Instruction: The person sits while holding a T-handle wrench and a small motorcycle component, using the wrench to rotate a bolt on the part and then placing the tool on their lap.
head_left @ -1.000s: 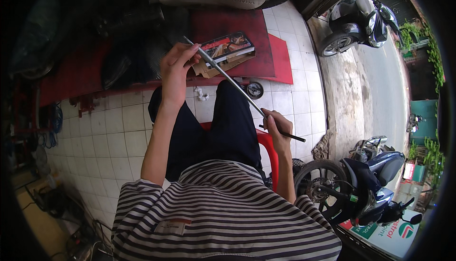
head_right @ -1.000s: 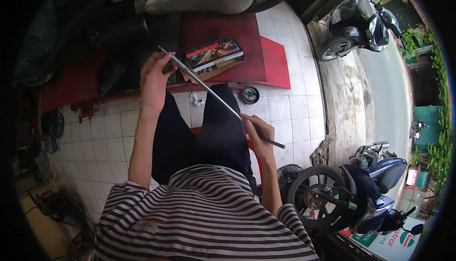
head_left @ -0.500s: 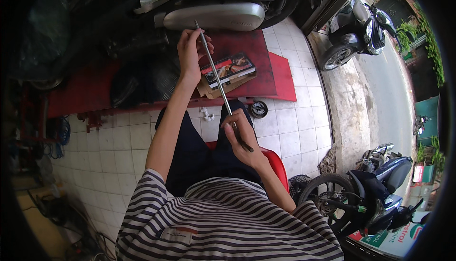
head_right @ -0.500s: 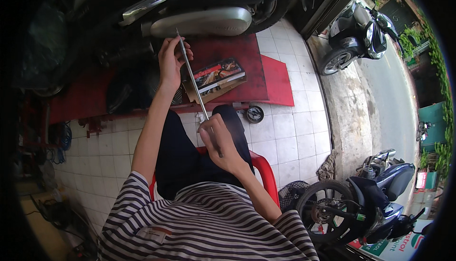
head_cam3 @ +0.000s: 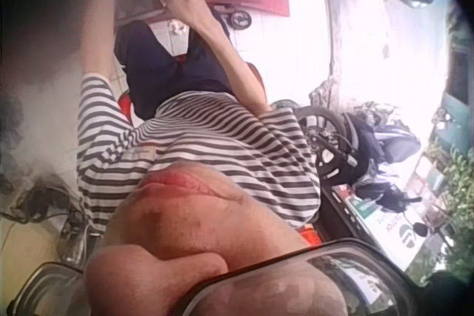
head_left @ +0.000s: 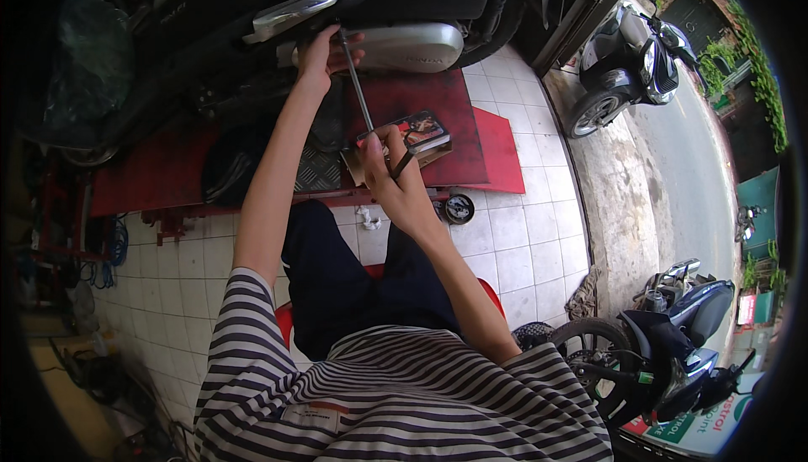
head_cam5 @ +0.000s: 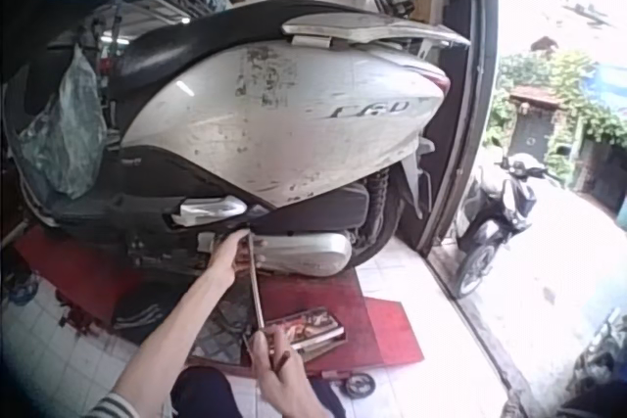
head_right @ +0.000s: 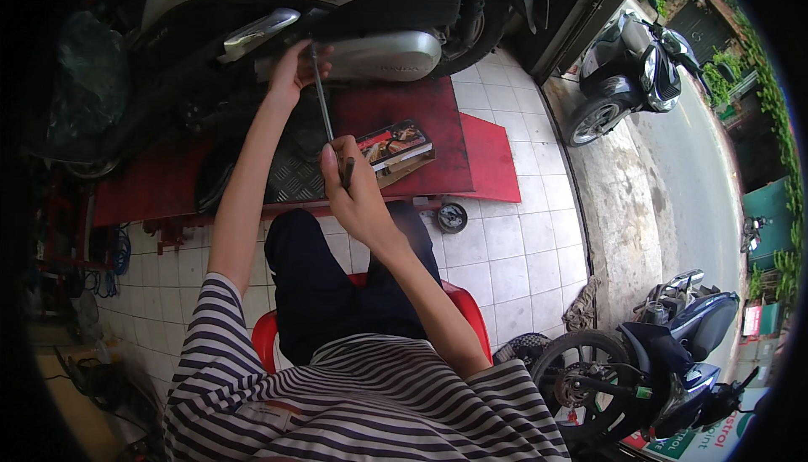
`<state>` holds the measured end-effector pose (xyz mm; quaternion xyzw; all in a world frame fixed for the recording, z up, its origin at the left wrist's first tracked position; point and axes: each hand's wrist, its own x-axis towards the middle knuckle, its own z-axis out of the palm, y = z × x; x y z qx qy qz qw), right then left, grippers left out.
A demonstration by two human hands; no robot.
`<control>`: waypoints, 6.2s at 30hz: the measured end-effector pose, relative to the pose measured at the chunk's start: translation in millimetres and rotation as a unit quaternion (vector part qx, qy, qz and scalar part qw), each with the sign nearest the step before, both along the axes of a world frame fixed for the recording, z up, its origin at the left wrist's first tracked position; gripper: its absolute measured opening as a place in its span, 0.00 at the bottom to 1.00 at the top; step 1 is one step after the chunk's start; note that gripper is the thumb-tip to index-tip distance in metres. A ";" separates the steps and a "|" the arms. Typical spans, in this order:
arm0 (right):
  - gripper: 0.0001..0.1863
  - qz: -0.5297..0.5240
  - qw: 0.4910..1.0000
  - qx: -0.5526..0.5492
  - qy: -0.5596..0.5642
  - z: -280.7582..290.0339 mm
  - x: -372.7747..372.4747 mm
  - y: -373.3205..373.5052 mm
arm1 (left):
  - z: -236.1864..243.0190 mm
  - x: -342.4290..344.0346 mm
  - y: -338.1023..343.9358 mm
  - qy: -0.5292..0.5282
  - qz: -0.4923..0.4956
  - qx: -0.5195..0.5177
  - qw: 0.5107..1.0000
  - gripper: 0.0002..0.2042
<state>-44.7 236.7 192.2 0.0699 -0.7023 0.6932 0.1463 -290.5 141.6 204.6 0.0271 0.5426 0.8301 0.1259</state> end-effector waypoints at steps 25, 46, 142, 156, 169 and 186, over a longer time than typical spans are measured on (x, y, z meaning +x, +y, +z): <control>0.14 0.021 0.999 0.033 -0.028 39.1 -11.8 -12.4 | 4.6 22.5 -19.0 0.030 -0.002 -0.031 0.999 0.14; 0.36 -0.128 0.958 0.209 0.146 46.8 8.9 18.3 | -7.1 133.1 -49.6 -0.009 -0.178 0.049 0.983 0.13; 0.36 -0.136 0.930 0.342 0.010 43.3 48.4 -9.5 | -42.1 107.3 -41.6 -0.049 -0.188 0.220 0.956 0.14; 0.10 -0.198 0.876 0.417 0.142 6.7 17.2 29.7 | -46.6 110.1 -45.2 -0.086 -0.163 0.282 0.942 0.16; 0.12 -0.250 0.870 0.415 0.091 -11.4 23.1 21.3 | -29.3 150.6 -44.8 -0.094 -0.152 0.251 0.951 0.18; 0.15 -0.001 0.955 0.297 0.003 18.8 40.5 -19.0 | -25.3 122.9 -54.6 -0.059 -0.241 0.204 0.947 0.14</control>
